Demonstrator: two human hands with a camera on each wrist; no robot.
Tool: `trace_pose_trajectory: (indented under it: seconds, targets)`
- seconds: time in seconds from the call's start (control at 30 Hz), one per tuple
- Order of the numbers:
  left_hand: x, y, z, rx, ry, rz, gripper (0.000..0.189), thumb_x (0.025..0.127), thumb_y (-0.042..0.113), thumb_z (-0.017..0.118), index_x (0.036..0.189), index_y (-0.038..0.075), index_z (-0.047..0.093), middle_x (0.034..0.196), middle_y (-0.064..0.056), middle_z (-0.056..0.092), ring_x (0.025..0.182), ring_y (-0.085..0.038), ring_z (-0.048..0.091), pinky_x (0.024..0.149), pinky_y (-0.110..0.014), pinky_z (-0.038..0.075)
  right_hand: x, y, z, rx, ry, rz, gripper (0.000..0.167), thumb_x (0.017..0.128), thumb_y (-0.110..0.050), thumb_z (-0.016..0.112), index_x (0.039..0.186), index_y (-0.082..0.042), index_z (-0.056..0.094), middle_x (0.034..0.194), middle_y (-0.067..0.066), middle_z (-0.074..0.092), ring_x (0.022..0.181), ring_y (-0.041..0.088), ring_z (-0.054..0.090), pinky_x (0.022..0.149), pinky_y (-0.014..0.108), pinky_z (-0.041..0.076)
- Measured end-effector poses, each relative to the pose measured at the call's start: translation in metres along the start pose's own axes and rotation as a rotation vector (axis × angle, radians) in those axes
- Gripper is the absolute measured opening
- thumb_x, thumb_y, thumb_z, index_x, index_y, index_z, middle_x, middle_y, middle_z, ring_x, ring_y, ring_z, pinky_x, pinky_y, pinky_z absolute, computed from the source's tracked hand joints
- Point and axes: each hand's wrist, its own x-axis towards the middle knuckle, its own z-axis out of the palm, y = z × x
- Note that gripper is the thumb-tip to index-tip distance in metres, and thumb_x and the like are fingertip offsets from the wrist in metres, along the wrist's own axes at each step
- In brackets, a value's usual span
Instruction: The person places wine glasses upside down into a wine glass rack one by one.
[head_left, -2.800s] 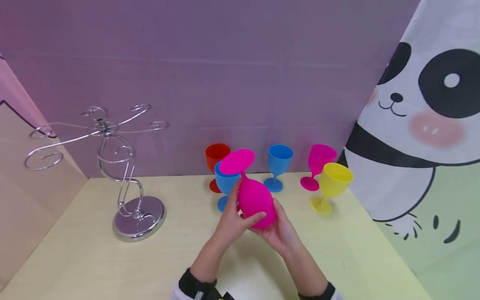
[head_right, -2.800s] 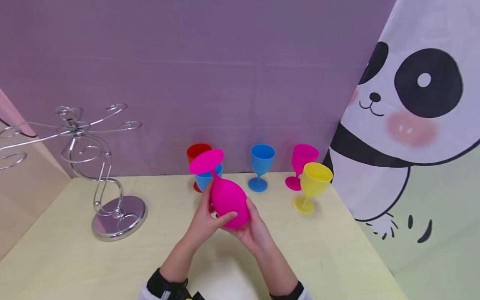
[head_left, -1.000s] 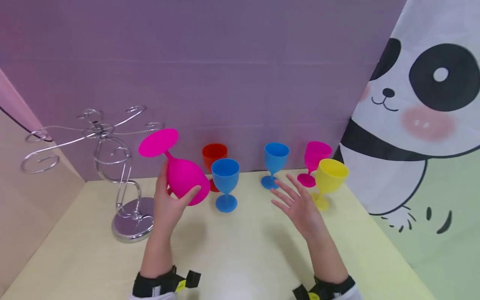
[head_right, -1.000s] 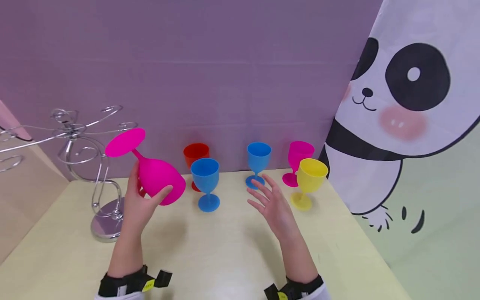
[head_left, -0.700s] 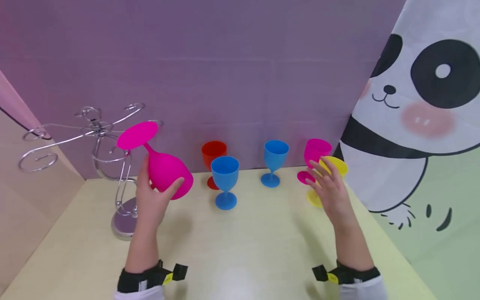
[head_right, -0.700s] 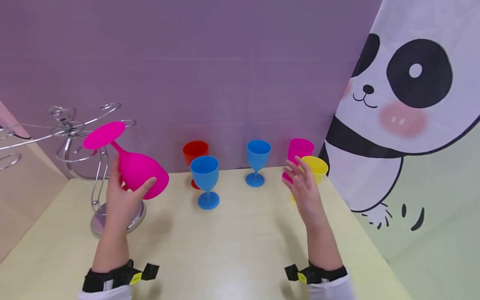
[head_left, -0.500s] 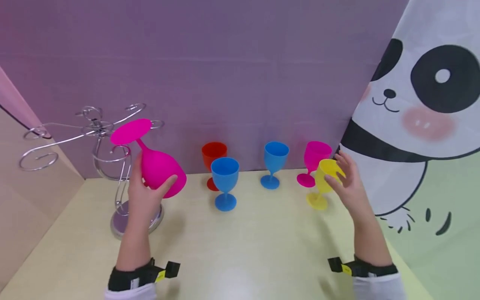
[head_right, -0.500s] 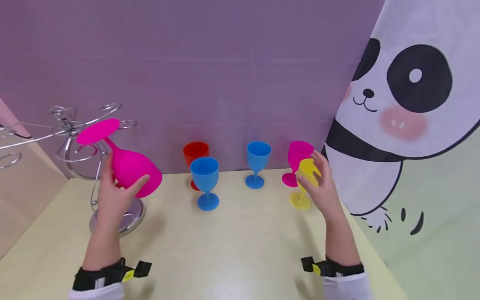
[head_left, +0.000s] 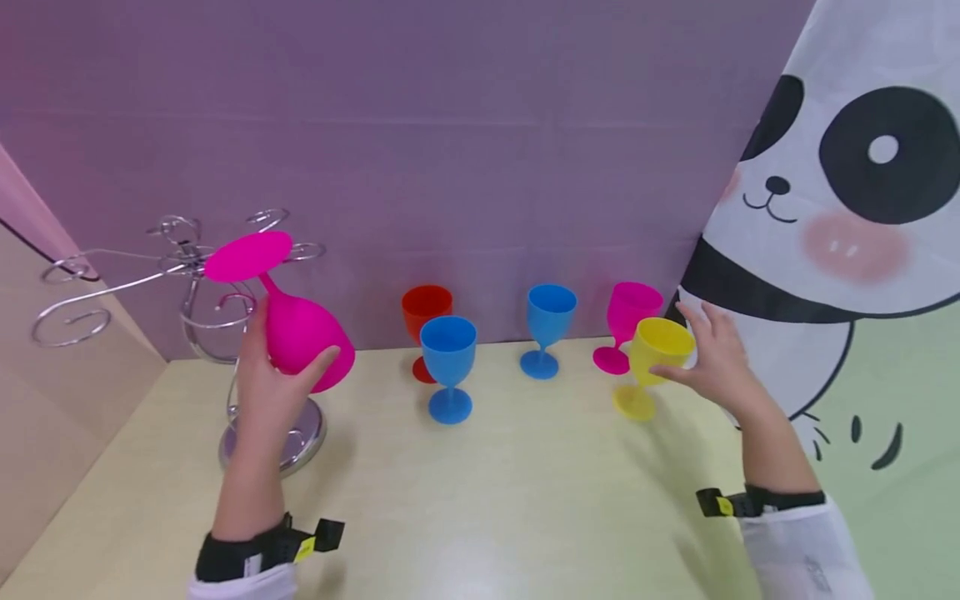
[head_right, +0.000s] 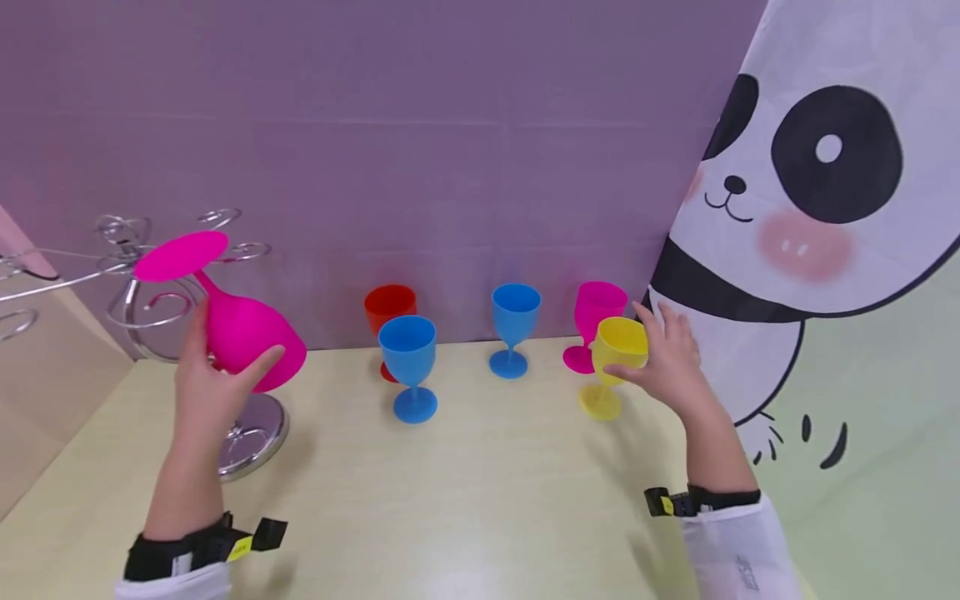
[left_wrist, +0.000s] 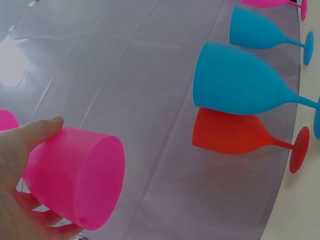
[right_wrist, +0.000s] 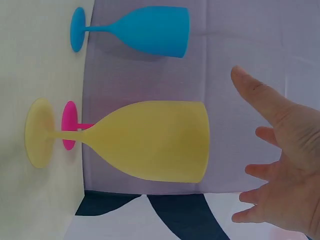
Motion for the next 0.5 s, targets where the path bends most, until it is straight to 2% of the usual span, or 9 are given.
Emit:
trace_pose_trajectory:
  seconds: [0.13,0.37,0.5]
  targets:
    - [0.001,0.0,-0.002,0.005,0.012,-0.012,0.098,0.081,0.032,0.077,0.155,0.031,0.013,0.156,-0.006,0.027,0.14,-0.033,0.032,0.101,-0.061,0.043,0.007,0.003,0.003,-0.04,-0.065,-0.013,0.104,0.074,-0.03,0.082,0.152,-0.007,0.018,0.153,0.035,0.007,0.137,0.057,0.008,0.103,0.078,0.015]
    - [0.001,0.001,-0.005,-0.006,0.028,-0.054,0.094,0.082,0.034,0.076,0.154,0.026,0.017,0.153,-0.008,0.032,0.138,-0.034,0.035,0.101,-0.06,0.044,0.014,0.008,0.004,-0.131,-0.143,-0.052,0.096,0.07,-0.022,0.084,0.147,-0.01,0.029,0.149,0.039,0.01,0.134,0.065,0.006,0.104,0.079,0.009]
    - [0.004,0.0,-0.007,-0.031,0.058,-0.035,0.093,0.082,0.03,0.077,0.153,0.029,0.017,0.153,-0.006,0.033,0.14,-0.031,0.035,0.103,-0.057,0.043,0.018,0.008,0.004,-0.176,-0.211,-0.063,0.088,0.073,-0.02,0.082,0.146,-0.014,0.033,0.149,0.04,0.009,0.133,0.066,0.005,0.102,0.081,0.007]
